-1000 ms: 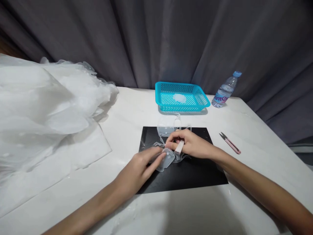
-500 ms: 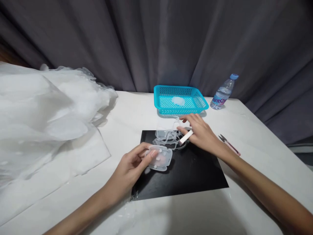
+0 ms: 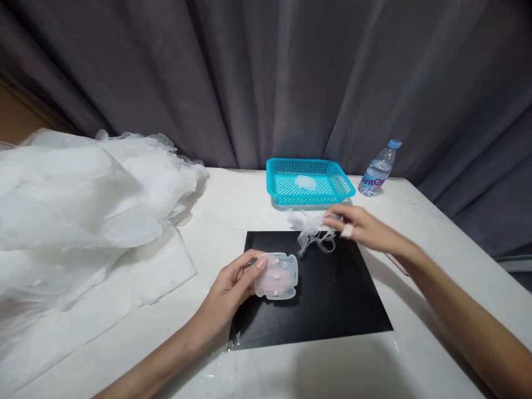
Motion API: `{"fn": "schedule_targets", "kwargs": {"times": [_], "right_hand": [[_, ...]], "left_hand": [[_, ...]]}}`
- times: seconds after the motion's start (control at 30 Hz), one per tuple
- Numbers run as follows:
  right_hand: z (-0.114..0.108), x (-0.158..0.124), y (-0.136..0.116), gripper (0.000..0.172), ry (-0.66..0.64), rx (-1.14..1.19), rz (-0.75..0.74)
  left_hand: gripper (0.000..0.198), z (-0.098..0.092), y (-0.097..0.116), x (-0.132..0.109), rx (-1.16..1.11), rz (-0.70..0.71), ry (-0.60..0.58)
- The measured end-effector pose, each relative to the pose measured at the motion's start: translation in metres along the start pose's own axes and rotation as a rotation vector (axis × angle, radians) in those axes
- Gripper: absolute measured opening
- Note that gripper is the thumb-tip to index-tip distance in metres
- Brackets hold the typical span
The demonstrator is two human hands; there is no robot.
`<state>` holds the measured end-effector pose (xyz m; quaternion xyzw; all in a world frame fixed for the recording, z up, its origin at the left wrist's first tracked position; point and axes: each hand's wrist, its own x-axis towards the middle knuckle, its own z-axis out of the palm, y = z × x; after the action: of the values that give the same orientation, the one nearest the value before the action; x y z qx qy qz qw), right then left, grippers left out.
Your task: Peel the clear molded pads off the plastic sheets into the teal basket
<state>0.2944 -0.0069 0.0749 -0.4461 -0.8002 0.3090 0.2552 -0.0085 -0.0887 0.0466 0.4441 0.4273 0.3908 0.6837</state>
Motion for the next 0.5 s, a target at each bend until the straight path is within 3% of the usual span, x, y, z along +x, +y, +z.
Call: {"fn": "schedule_targets", "kwargs": {"times": [0.17,0.3,0.4,0.5], "right_hand": [[-0.092,-0.02,0.019,0.028,0.508,0.057,0.191],[-0.139,-0.039,0.065,0.02,0.699,-0.137,0.358],[-0.144,-0.058,0.096,0.015,0.696,-0.314,0.468],[-0.12,-0.077,0.113,0.014,0.685,-0.468,0.534]], "left_hand": [[0.037,0.002,0.002,0.0,-0.155,-0.071,-0.019],[0.047,0.001,-0.001,0.005,-0.309,-0.128,-0.051],[0.054,0.001,-0.003,0.009,-0.364,-0.146,-0.073],[0.057,0.002,-0.003,0.012,-0.389,-0.16,-0.11]]}}
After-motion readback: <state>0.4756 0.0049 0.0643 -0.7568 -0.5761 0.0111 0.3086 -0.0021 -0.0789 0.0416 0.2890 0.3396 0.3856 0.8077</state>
